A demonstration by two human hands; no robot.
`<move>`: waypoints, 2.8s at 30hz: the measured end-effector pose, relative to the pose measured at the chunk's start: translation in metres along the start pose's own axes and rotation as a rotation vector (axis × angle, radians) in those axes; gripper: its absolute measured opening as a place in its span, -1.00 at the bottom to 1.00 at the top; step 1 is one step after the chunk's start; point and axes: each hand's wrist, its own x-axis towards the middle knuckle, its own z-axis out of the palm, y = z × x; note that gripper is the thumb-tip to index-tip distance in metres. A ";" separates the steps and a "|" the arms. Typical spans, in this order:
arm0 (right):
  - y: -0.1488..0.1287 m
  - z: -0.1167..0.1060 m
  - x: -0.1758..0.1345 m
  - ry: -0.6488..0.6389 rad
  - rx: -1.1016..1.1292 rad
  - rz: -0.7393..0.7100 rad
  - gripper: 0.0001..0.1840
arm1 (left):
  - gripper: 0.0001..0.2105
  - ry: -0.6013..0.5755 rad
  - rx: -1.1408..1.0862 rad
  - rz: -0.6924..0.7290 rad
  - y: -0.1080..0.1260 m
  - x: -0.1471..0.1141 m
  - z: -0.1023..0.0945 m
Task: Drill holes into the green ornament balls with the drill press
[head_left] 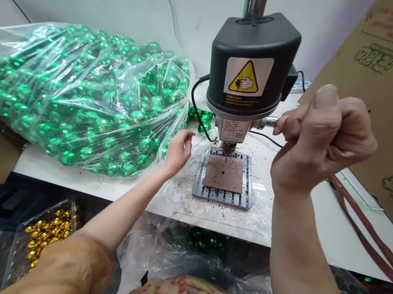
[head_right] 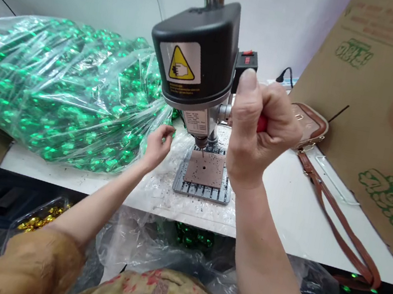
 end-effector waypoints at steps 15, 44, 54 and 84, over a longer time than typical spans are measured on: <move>0.005 0.001 0.002 -0.007 0.033 -0.032 -0.46 | -0.59 -0.087 -0.635 -0.527 -0.031 0.063 0.058; 0.003 -0.001 -0.003 -0.026 0.039 -0.045 -0.48 | -0.47 -0.251 -0.938 -0.394 0.042 -0.045 0.041; 0.003 0.000 -0.004 -0.020 0.068 -0.065 -0.48 | -0.38 -0.330 -0.984 -0.314 0.031 -0.046 0.050; -0.002 0.012 0.022 -0.081 0.003 0.095 -0.44 | -0.45 -0.384 -0.734 -0.184 0.045 -0.064 0.045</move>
